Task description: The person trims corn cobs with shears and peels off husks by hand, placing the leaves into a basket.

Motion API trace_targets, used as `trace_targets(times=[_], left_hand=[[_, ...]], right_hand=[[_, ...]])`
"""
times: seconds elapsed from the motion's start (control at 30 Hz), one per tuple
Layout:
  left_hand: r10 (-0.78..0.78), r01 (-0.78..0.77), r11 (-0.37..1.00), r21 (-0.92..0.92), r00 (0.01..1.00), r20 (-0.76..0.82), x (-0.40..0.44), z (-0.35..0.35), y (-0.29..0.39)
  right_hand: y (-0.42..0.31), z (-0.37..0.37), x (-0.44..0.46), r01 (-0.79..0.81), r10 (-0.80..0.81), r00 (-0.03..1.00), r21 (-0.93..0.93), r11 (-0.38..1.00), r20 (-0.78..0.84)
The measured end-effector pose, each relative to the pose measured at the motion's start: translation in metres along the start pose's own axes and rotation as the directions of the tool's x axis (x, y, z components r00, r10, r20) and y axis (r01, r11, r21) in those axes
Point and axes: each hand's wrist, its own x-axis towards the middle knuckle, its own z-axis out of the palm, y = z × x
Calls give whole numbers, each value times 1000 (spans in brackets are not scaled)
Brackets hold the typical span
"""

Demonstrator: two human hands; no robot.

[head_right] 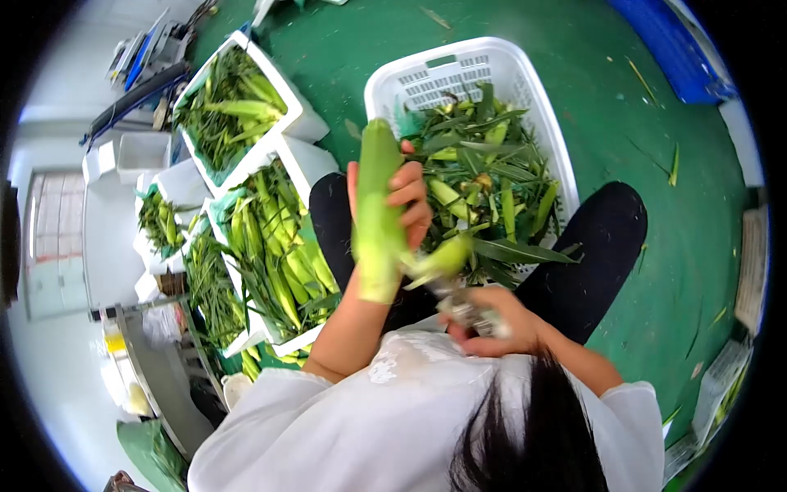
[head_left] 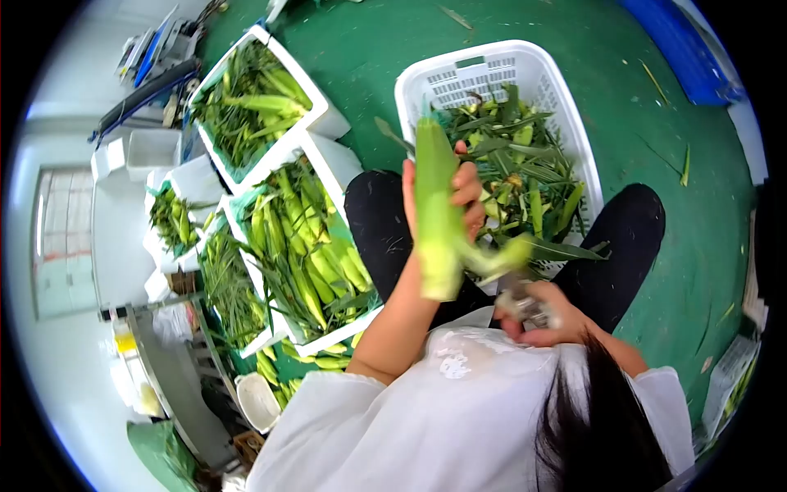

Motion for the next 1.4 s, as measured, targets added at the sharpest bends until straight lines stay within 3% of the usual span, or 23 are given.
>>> trace_targets(times=[0.03,0.07,0.1,0.17,0.2,0.23,0.3,0.37,0.43,0.47,0.5,0.57,0.63,0.67,0.73,0.77,0.87,1.03,1.13,1.17,1.23,1.3,1.4], left_hand=[[40,-43,999,24,994,100,-7,5,13],[149,-166,910,379,986,73,-22,13,19],[35,-63,910,410,997,75,-36,13,29],[60,-38,986,165,989,-132,-54,5,34],[198,-79,960,270,871,-449,-53,28,19],[49,66,967,247,899,-435,-65,6,29],[-74,230,933,278,876,-476,-75,-25,18],[38,166,923,347,859,-511,-84,-38,3],[100,66,960,272,828,-551,-94,-36,7],[175,-51,972,231,811,-558,-92,-29,10],[251,-171,967,192,784,-567,-88,-16,14],[286,-162,949,272,804,-521,-88,-9,22],[319,-113,914,389,792,-521,-98,-31,29],[369,-58,876,478,719,-589,-97,-22,23],[548,-137,720,680,714,-437,-91,-19,13],[567,-213,743,634,704,-427,-87,-19,7],[604,-317,741,592,700,-381,-91,-22,6],[795,-510,598,618,473,-379,-118,-42,12],[917,-548,396,737,273,-290,-138,-37,15],[909,-592,414,692,310,-278,-144,-36,16],[833,-608,551,572,434,-342,-161,-22,23],[667,-634,745,208,695,-270,-168,-29,38],[625,-658,751,-61,738,-255,-205,-13,50]], right_hand=[[-1,3,-1,6,1,999,132,991,-49],[-9,9,-8,68,-35,995,366,928,-95],[-2,-3,-8,76,-75,996,20,997,-38],[-11,5,-4,54,-55,998,-44,998,-8],[-11,1,1,106,-107,994,-42,994,-22],[-11,10,11,213,-209,971,20,977,-117],[-15,-5,33,262,-264,963,-53,964,-48],[-20,-23,57,366,-365,911,-29,930,-193],[-26,-62,82,452,-332,871,328,829,-361],[-23,-83,89,463,-235,817,357,811,-526],[-1,-120,90,320,-164,854,250,914,-494],[33,-138,84,-128,212,942,307,943,-259],[35,-59,84,-191,256,897,207,959,-361],[32,-29,85,-130,141,909,54,990,-392],[35,3,92,-58,-30,920,-210,976,-391],[26,27,94,-42,-61,939,-291,956,-337],[33,11,100,-94,-36,943,-371,924,-330],[39,26,112,-204,25,960,-630,749,-280],[97,-54,145,82,-210,974,-728,680,-87],[114,-80,158,178,-331,943,-773,609,-44],[115,-95,174,126,-340,936,-816,564,-91],[102,-107,187,27,-277,945,-798,601,-176],[53,-139,210,-128,-110,927,-578,806,-359]])
